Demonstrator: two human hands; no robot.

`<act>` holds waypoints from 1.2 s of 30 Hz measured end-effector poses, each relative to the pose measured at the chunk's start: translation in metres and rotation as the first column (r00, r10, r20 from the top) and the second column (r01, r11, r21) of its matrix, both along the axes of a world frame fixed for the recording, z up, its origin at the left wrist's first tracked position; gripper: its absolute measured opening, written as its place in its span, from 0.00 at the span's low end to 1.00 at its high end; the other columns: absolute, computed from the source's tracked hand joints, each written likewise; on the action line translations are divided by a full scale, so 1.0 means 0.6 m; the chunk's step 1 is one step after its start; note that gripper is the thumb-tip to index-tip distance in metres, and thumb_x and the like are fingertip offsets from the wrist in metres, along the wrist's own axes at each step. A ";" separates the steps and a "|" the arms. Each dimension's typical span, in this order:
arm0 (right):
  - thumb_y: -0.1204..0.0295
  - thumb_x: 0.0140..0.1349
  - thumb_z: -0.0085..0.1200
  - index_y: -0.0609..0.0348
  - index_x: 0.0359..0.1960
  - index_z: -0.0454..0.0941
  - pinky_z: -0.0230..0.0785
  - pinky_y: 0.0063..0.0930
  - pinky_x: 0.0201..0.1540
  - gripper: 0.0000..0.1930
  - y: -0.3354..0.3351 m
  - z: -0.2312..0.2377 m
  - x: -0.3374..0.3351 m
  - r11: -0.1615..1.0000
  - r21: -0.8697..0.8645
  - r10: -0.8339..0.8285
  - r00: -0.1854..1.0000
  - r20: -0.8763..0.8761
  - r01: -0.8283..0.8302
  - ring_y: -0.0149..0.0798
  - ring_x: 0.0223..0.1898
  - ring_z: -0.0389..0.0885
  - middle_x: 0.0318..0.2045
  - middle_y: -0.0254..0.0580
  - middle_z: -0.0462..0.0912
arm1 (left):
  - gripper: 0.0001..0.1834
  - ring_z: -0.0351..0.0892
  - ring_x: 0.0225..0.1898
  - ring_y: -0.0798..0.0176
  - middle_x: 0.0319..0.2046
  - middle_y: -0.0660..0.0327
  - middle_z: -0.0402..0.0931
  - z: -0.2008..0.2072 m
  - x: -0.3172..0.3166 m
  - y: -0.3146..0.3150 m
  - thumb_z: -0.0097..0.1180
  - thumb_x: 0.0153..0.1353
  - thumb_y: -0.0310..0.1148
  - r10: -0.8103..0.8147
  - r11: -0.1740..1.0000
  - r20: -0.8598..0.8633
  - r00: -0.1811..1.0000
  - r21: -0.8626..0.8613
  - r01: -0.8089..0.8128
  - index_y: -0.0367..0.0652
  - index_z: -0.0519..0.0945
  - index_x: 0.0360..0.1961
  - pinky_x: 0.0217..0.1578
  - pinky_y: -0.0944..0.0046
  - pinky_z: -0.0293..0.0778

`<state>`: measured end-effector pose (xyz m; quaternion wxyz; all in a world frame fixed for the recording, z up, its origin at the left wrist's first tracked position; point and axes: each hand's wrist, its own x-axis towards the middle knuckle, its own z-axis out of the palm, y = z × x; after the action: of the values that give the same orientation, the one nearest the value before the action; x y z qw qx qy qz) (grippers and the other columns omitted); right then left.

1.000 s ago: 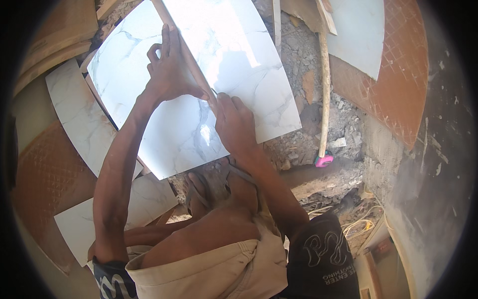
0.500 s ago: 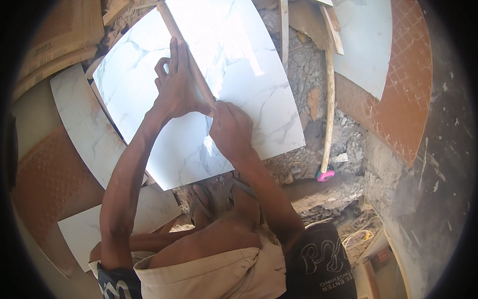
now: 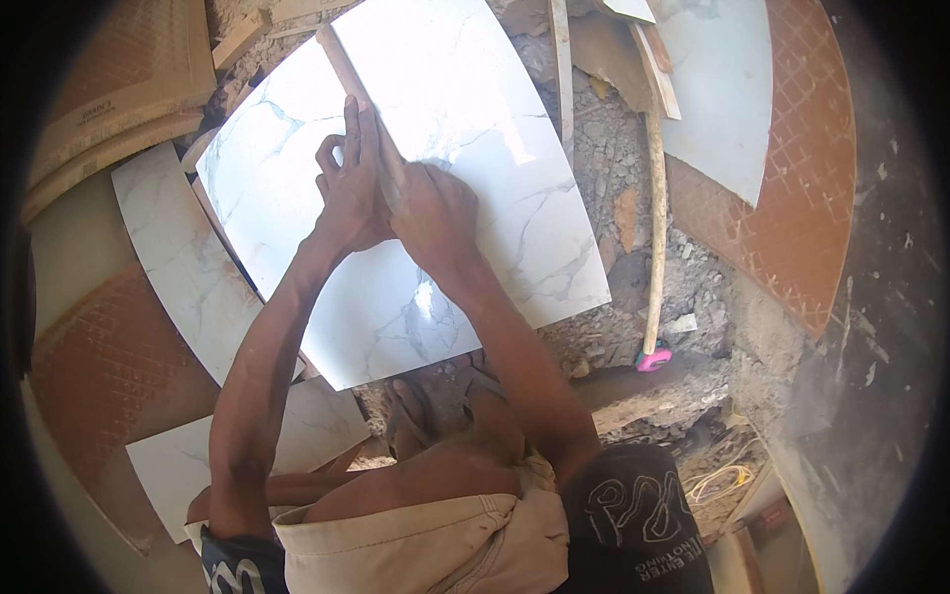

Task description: The person measures a white marble-patterned tile with a tape measure and marks it with a pencil. They then use a wooden straightedge to draw a straight line across the tile. Finally, they use an angle grinder to cut the tile along the marked line.

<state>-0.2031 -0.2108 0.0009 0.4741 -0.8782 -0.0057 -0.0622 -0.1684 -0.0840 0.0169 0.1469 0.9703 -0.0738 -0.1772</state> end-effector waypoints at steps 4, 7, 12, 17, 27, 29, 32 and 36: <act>0.76 0.62 0.48 0.65 0.23 0.72 0.67 0.49 0.29 0.09 0.012 0.003 0.031 1.000 -0.029 0.008 0.998 -0.054 -0.010 0.59 0.24 0.77 0.23 0.55 0.79 | 0.86 0.48 0.65 0.34 0.78 0.45 0.31 -0.002 0.001 0.003 0.86 0.18 0.43 0.000 1.000 0.009 1.000 -0.011 0.000 0.36 0.38 0.76 0.56 0.38 0.63; 0.75 0.62 0.48 0.65 0.23 0.73 0.69 0.49 0.30 0.10 0.007 0.006 0.031 0.999 -0.030 0.022 0.994 -0.103 -0.025 0.60 0.25 0.78 0.23 0.56 0.79 | 0.87 0.48 0.65 0.35 0.78 0.44 0.31 0.003 -0.003 -0.002 0.86 0.16 0.45 -0.011 1.000 -0.006 1.000 0.007 0.011 0.36 0.39 0.76 0.56 0.38 0.63; 0.75 0.62 0.49 0.66 0.23 0.74 0.70 0.49 0.31 0.10 0.014 0.012 0.062 0.997 -0.039 0.055 0.991 -0.121 -0.060 0.60 0.26 0.79 0.22 0.58 0.79 | 0.89 0.49 0.65 0.34 0.77 0.43 0.31 0.000 -0.006 0.005 0.87 0.13 0.48 -0.027 0.999 0.030 0.999 -0.023 0.028 0.35 0.39 0.76 0.55 0.38 0.63; 0.73 0.63 0.49 0.66 0.23 0.74 0.70 0.50 0.32 0.12 0.006 0.024 0.046 0.997 -0.030 0.056 0.976 -0.211 -0.064 0.61 0.26 0.79 0.23 0.60 0.79 | 0.90 0.49 0.65 0.34 0.77 0.43 0.32 0.008 0.000 0.000 0.86 0.11 0.50 -0.007 1.000 -0.024 1.000 0.005 0.007 0.35 0.39 0.76 0.55 0.39 0.64; 0.72 0.64 0.48 0.67 0.22 0.75 0.70 0.50 0.33 0.13 0.009 0.027 0.063 0.998 0.002 0.058 0.978 -0.202 -0.059 0.62 0.26 0.79 0.22 0.61 0.79 | 0.92 0.47 0.66 0.34 0.77 0.42 0.33 0.012 0.004 0.001 0.86 0.08 0.53 -0.002 1.000 -0.045 0.999 0.005 0.002 0.35 0.40 0.76 0.59 0.41 0.61; 0.72 0.64 0.48 0.67 0.23 0.76 0.70 0.49 0.33 0.13 0.021 0.030 0.089 0.999 0.016 0.045 0.977 -0.208 -0.043 0.61 0.26 0.80 0.22 0.61 0.79 | 0.93 0.46 0.66 0.35 0.77 0.42 0.33 -0.004 -0.002 0.007 0.86 0.07 0.53 -0.086 0.996 0.035 0.996 0.010 0.085 0.35 0.39 0.76 0.60 0.42 0.61; 0.71 0.64 0.48 0.67 0.23 0.76 0.71 0.49 0.32 0.14 0.021 0.022 0.090 0.998 -0.020 0.050 0.975 -0.215 -0.056 0.61 0.25 0.80 0.22 0.61 0.80 | 0.93 0.45 0.67 0.36 0.77 0.42 0.33 -0.009 0.003 0.009 0.86 0.07 0.53 -0.157 0.986 0.082 0.984 0.066 0.152 0.34 0.39 0.76 0.61 0.42 0.60; 0.68 0.66 0.47 0.68 0.23 0.77 0.71 0.49 0.31 0.16 0.017 0.020 0.074 0.998 -0.001 0.062 0.983 -0.170 -0.064 0.60 0.24 0.80 0.22 0.62 0.80 | 0.90 0.36 0.73 0.39 0.77 0.40 0.33 0.009 0.004 0.007 0.85 0.09 0.56 0.012 1.000 -0.056 0.998 -0.019 -0.013 0.35 0.46 0.76 0.65 0.43 0.52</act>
<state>-0.1587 -0.2004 0.0127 0.4716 -0.8814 0.0068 0.0279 -0.1660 -0.0796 0.0222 0.1594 0.9640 -0.0652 -0.2027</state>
